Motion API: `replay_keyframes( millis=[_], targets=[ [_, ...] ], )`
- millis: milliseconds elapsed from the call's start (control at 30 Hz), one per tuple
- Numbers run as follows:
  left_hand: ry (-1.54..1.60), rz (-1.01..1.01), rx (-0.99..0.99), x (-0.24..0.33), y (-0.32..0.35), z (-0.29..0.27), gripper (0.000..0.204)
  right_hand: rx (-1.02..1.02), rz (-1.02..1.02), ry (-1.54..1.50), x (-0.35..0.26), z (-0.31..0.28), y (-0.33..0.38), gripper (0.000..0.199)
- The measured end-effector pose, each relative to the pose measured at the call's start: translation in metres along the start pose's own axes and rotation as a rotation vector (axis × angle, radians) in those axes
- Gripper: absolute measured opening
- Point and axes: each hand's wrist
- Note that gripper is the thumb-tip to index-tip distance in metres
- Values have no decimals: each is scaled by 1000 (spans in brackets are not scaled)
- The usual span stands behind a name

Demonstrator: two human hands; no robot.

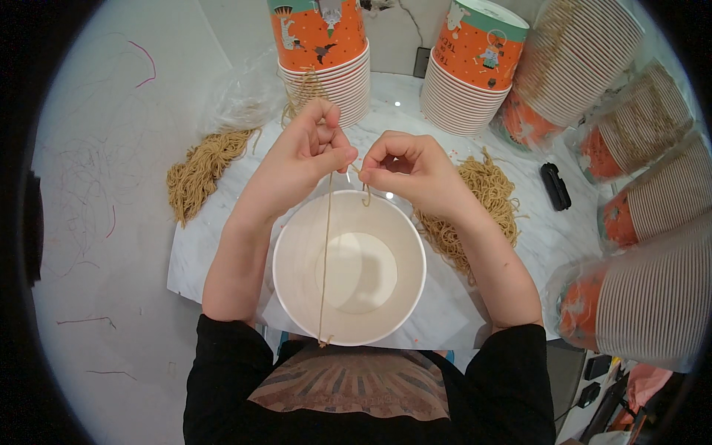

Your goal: Attach decorative strings to paper cups to make small buckets.

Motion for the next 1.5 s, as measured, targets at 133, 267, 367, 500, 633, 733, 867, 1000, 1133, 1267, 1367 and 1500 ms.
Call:
replay_keyframes(
  millis=[133,267,367,500,633,733,867,1000,1133,1267,1367,1500],
  targets=[
    [24,-16,15,3,0,-1,29,-27,31,-21,1,-4,-1,7],
    [124,21,74,5,1,-11,31,-79,79,-102,14,-10,-6,6],
    [132,11,169,13,1,-19,34,-126,85,-206,34,-14,-9,7],
    [132,2,111,14,1,-24,34,-201,203,-572,48,-14,-11,9],
    [121,29,133,14,2,-23,33,-274,283,-741,51,-4,-11,9],
    [122,43,144,9,1,-18,33,-256,327,-725,48,5,-11,9],
    [116,44,196,8,-2,-13,33,-256,299,-749,54,7,-12,13],
    [88,88,249,5,-4,-12,34,-271,318,-807,57,13,-12,13],
    [113,157,257,-3,-7,-11,34,-312,378,-956,57,20,-11,15],
    [92,115,265,-3,-6,-8,34,-298,440,-1045,53,29,-8,16],
    [50,97,307,-1,-6,-5,34,-318,427,-1034,56,25,-8,16],
    [31,174,328,-2,-7,-11,33,-366,397,-1089,54,18,-10,17]
  ],
)
Point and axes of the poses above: each hand's wrist, its own y-axis away from the middle knuckle, its own z-axis out of the palm, x = y × z, and after that the axes turned 6 degrees about -x, right-handed
